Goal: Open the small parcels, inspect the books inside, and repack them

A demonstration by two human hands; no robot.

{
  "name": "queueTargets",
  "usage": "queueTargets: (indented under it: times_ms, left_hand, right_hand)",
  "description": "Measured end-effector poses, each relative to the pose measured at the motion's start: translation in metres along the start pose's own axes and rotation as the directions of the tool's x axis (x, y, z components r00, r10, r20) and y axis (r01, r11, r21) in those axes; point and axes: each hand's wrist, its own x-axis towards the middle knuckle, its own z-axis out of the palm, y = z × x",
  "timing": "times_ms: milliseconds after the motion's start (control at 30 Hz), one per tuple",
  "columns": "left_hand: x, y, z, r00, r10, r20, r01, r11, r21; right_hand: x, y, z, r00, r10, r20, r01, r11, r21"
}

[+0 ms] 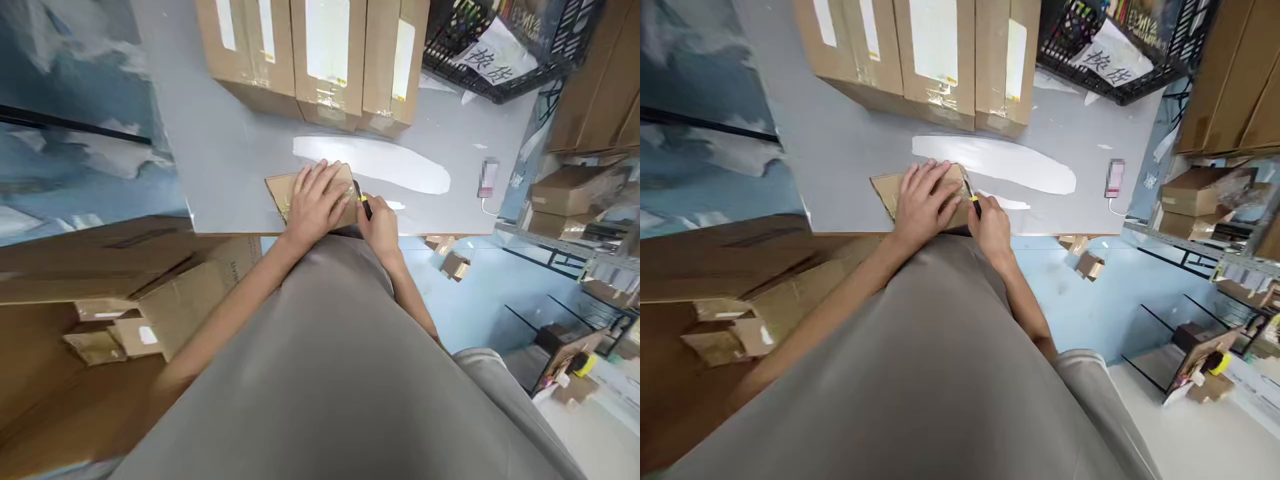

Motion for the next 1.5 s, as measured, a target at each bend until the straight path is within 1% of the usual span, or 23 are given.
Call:
queueTargets:
  times_ms: [133,267,367,467,567,700,867,933,1033,1100,1133,1200,1233,1267,1300,1333,1400,1467,1500]
  left_hand:
    - [0.000,0.000,0.003,1.000,0.006,-0.014,-0.006,1.000,-0.015]
    - [-0.001,0.000,0.006,1.000,0.011,-0.017,-0.012,0.999,-0.034]
    - [-0.001,-0.002,0.008,1.000,0.016,-0.025,-0.017,0.999,-0.035]
    - [-0.002,-0.004,0.010,0.999,0.018,-0.041,-0.019,0.999,-0.032]
    - [-0.003,-0.005,0.011,0.999,0.019,-0.046,-0.021,0.999,-0.034]
    - [-0.003,-0.007,0.011,0.999,0.016,-0.038,-0.017,0.999,-0.050]
    - [-0.003,-0.008,0.007,1.000,0.009,-0.020,-0.010,0.999,-0.037]
    - [-0.003,-0.008,0.007,1.000,0.014,-0.026,-0.014,1.000,-0.019]
    - [-0.005,-0.007,0.008,0.999,0.014,-0.041,-0.013,1.000,0.004]
    - [-0.006,-0.008,0.009,0.999,0.006,-0.050,-0.006,1.000,0.010]
    - [-0.008,-0.009,0.009,0.999,0.000,-0.054,0.001,1.000,0.011]
    - [-0.011,-0.014,0.008,0.998,-0.017,-0.068,0.018,1.000,0.015]
    - [-0.014,-0.017,0.008,0.997,-0.028,-0.077,0.030,0.999,0.018]
    - [-0.018,-0.021,0.006,0.995,-0.041,-0.085,0.043,0.999,0.022]
    - [-0.022,-0.026,0.003,0.994,-0.056,-0.095,0.059,0.998,0.026]
    - [-0.028,-0.032,0.000,0.992,-0.072,-0.105,0.076,0.997,0.031]
    - [-0.040,-0.044,-0.010,0.987,-0.102,-0.126,0.109,0.993,0.045]
    - [-0.053,-0.055,-0.023,0.982,-0.128,-0.137,0.138,0.988,0.066]
    - [-0.060,-0.059,-0.030,0.980,-0.144,-0.135,0.156,0.984,0.080]
  right_hand:
    - [-0.001,-0.009,-0.005,0.999,0.050,0.014,-0.050,0.998,-0.047]
    - [0.004,-0.029,-0.015,0.986,0.157,0.054,-0.147,0.978,-0.151]
    - [0.003,-0.042,-0.027,0.975,0.185,0.123,-0.159,0.968,-0.192]
    - [-0.002,-0.049,-0.038,0.950,0.239,0.200,-0.189,0.952,-0.240]
    - [-0.004,-0.055,-0.044,0.921,0.307,0.242,-0.231,0.927,-0.295]
    - [-0.006,-0.057,-0.045,0.912,0.301,0.277,-0.213,0.927,-0.307]
    - [-0.020,-0.051,-0.044,0.873,0.368,0.321,-0.256,0.905,-0.340]
    - [-0.026,-0.049,-0.045,0.876,0.356,0.327,-0.248,0.911,-0.329]
    - [-0.034,-0.047,-0.053,0.894,0.309,0.324,-0.222,0.934,-0.280]
    - [-0.037,-0.041,-0.057,0.929,0.245,0.278,-0.194,0.960,-0.200]
    - [-0.036,-0.035,-0.056,0.951,0.204,0.231,-0.174,0.974,-0.143]
    - [-0.024,-0.015,-0.047,0.984,0.139,0.109,-0.138,0.990,-0.017]
    - [-0.013,-0.001,-0.037,0.990,0.131,0.057,-0.133,0.990,0.044]
    - [0.000,0.014,-0.025,0.988,0.150,0.029,-0.153,0.983,0.099]
    - [0.016,0.030,-0.009,0.982,0.187,0.032,-0.189,0.970,0.153]
    - [0.032,0.045,0.008,0.971,0.229,0.074,-0.240,0.948,0.210]
    - [0.064,0.069,0.042,0.934,0.297,0.200,-0.350,0.875,0.336]
    - [0.086,0.082,0.071,0.913,0.311,0.264,-0.400,0.811,0.428]
    - [0.093,0.083,0.082,0.915,0.296,0.274,-0.395,0.798,0.456]
